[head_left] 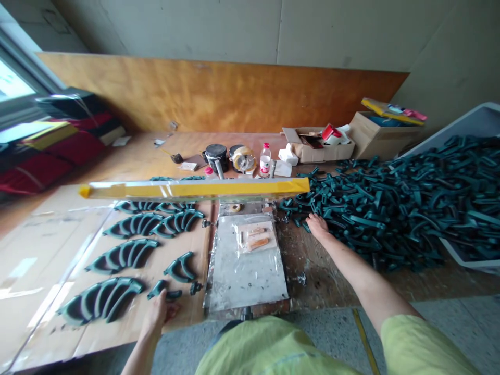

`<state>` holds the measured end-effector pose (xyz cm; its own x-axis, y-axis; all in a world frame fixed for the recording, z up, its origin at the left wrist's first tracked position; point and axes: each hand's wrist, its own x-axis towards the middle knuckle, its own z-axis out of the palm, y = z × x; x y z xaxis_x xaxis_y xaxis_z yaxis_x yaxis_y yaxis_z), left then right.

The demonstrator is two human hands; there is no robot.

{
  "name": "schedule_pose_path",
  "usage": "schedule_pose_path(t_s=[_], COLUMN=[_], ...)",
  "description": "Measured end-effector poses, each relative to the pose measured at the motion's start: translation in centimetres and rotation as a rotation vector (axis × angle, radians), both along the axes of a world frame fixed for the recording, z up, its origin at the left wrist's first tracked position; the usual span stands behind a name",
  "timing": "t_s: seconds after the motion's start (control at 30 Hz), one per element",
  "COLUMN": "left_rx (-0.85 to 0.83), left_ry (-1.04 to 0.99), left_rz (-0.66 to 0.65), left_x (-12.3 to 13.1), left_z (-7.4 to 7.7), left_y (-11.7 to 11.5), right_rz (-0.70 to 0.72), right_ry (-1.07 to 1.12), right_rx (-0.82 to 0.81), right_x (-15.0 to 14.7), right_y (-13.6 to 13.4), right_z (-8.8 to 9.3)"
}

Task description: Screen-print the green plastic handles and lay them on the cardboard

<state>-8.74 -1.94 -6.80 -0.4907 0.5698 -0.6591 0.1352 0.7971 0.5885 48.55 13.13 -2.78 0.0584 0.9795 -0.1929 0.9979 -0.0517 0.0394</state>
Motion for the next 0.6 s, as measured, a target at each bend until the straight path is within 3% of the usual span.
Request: schedule_pose_path(t_s=[0.13,0.2,0.27,0.33,0.4,0.5,0.6], left_rx=[-0.005,-0.035,-0.052,0.025,0.210,0.512,0.807], left_ry=[0.057,0.139,0.250,0.301,0.267,0.133,0.000], left_rz=[-0.164,-0.236,-0.322,-0.355,-0.317,-0.218,-0.172], left_x=[-0.4,-0.9,-1.2,-0.7,0.7,3.8,6.9], left_z=[-1.2,-0.5,1.1,3.6,6.8,12.2,17.4], left_y=[0.7,0.9,1.5,2.7,4.6,8.0,10.6], right_rz=[0.016,0.004,0.074,0.247,0.433,0.602,0.651], right_ry=[0.009,0.086,0.286,0.538,0.702,0.773,0.743], right_rx=[0.035,0.110,0.247,0.382,0.438,0.413,0.363], right_x=[-0.4,-1.6,-4.2,-8.0,-12.3,-17.3,-19.4], right_y=[-0.4,-0.4,-0.5,-0.9,-1.6,-2.3,-2.6], right_z=[0.0,0.6,1.3,1.8,2.1,1.9,1.3])
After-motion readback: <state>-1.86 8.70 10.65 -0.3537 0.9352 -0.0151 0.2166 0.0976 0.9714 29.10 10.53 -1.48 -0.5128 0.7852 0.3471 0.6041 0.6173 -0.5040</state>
